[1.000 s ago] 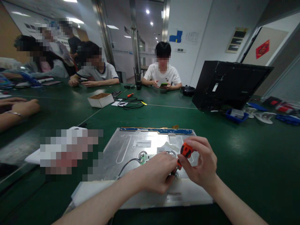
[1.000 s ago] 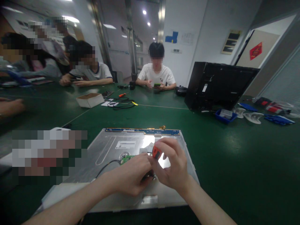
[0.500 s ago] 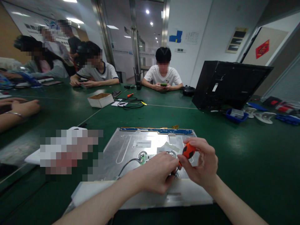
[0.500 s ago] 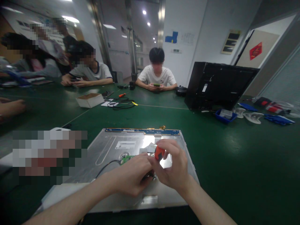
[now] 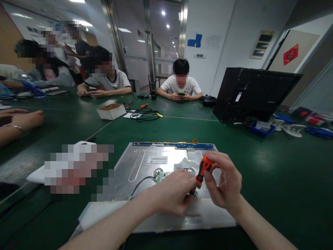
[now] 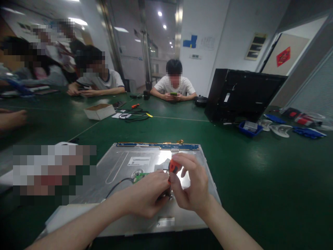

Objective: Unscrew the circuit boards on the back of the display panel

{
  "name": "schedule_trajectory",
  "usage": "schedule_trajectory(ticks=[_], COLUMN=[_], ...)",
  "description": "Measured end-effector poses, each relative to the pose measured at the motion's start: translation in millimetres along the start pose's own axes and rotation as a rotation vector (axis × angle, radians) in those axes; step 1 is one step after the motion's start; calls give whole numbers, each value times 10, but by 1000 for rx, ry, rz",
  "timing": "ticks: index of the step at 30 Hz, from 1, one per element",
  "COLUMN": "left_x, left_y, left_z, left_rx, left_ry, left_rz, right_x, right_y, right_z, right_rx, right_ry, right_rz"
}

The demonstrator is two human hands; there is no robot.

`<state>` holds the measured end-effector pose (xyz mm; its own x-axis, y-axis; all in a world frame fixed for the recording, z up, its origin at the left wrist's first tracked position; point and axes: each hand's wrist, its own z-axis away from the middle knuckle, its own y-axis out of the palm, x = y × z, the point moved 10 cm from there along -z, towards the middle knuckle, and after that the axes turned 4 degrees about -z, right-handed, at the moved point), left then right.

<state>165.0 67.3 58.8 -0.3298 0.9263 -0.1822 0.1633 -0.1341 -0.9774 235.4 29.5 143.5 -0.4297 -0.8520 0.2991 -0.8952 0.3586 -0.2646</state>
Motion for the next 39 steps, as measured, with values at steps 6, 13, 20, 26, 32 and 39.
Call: schedule_trajectory(ticks=[6,13,20,26,32,39], left_x=[7,29,2,6,-3,1], left_y=[-2,26,3,-12,-16,-11], left_z=[3,6,-6,2,-3,6], left_rx=[10,17,3,10,15,2], left_ry=[-10,-24,0,-14,-5,4], left_rz=[17,42,9,25,38,38], right_x=[10,54,-8,-9,29,-41], right_y=[-19,-16,14,-18,-21,-3], right_z=[-23,-39,-7,0,-19,14], right_rx=[-43,-32,-1,-49,-41,-16], right_ry=[-26,-39,9,-16,-27,35], right_rz=[16,81,5,-13,83,26])
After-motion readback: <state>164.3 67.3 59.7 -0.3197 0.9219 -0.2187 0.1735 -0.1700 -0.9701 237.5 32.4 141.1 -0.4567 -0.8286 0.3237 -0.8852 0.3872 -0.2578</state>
